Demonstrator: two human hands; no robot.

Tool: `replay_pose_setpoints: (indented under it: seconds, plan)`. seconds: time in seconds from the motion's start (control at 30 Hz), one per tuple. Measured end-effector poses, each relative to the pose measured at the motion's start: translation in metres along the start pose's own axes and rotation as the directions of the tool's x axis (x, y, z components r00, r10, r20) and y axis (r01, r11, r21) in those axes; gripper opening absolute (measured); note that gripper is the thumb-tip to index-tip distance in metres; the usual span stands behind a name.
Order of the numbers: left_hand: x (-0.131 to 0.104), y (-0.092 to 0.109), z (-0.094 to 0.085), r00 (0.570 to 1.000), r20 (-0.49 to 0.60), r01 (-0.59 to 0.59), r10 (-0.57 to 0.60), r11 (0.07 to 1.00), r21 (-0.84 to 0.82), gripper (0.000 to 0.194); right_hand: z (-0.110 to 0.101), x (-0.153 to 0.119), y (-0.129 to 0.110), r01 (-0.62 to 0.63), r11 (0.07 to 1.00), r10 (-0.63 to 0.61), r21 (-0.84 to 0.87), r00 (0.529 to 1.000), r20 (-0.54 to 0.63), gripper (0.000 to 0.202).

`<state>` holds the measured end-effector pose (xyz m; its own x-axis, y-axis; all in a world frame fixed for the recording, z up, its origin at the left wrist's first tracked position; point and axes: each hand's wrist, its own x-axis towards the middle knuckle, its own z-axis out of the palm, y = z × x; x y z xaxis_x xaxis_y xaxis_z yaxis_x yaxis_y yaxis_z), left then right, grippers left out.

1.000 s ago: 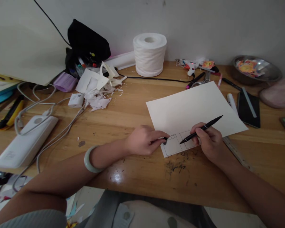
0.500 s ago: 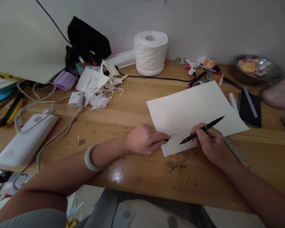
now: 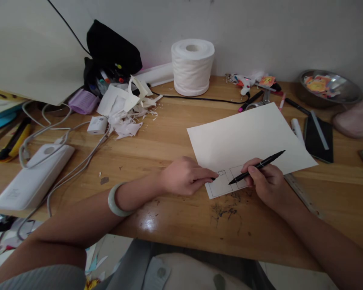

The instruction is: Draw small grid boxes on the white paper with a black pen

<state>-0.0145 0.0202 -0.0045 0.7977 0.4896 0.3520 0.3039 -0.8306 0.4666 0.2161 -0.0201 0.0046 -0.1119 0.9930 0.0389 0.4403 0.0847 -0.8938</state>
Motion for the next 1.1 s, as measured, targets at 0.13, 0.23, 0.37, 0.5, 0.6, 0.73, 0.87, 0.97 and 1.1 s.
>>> replay_pose_setpoints:
  seconds: [0.13,0.23,0.37,0.5,0.6,0.73,0.87,0.97,1.1]
  plan:
    - [0.000,0.001,-0.001,1.000,0.008,-0.002,0.002,1.000,-0.006,0.023,-0.001,-0.003,0.003,0.032,0.999,-0.032,-0.011,0.999,0.006,0.019]
    - [0.001,0.001,-0.002,1.000,0.012,0.005,-0.005,1.000,-0.011,0.022,-0.001,-0.008,0.002,0.136,0.986,-0.134,-0.099,0.991,0.024,0.015]
    - [0.001,0.000,-0.002,1.000,0.005,-0.016,0.016,1.000,0.007,0.022,0.004,-0.013,-0.003,0.424,0.891,-0.405,-0.164,0.904,0.136,0.013]
    - [0.001,-0.001,-0.001,0.999,-0.012,-0.037,0.038,0.999,0.027,0.021,0.013,-0.012,-0.002,0.692,0.715,-0.651,-0.102,0.712,0.265,0.022]
    - [0.002,-0.001,-0.002,0.998,-0.035,-0.042,0.043,0.998,0.037,0.020,0.018,-0.010,0.000,0.759,0.639,-0.703,-0.128,0.643,0.303,0.023]
    - [0.003,0.000,-0.003,0.997,-0.032,-0.064,0.066,0.997,0.045,0.020,0.020,-0.009,0.000,0.796,0.573,-0.707,-0.193,0.600,0.375,0.021]
    - [0.003,0.000,-0.003,0.998,-0.021,-0.055,0.056,0.998,0.036,0.020,0.021,-0.010,-0.003,0.834,0.496,-0.730,-0.242,0.551,0.405,0.019]
    - [0.002,-0.001,-0.003,0.998,-0.021,-0.051,0.051,0.998,0.024,0.020,0.021,-0.010,-0.002,0.854,0.448,-0.740,-0.263,0.520,0.427,0.019]
    - [0.002,-0.002,-0.002,0.999,-0.017,-0.046,0.046,0.999,0.025,0.020,0.021,-0.009,0.002,0.875,0.384,-0.751,-0.296,0.482,0.451,0.019]
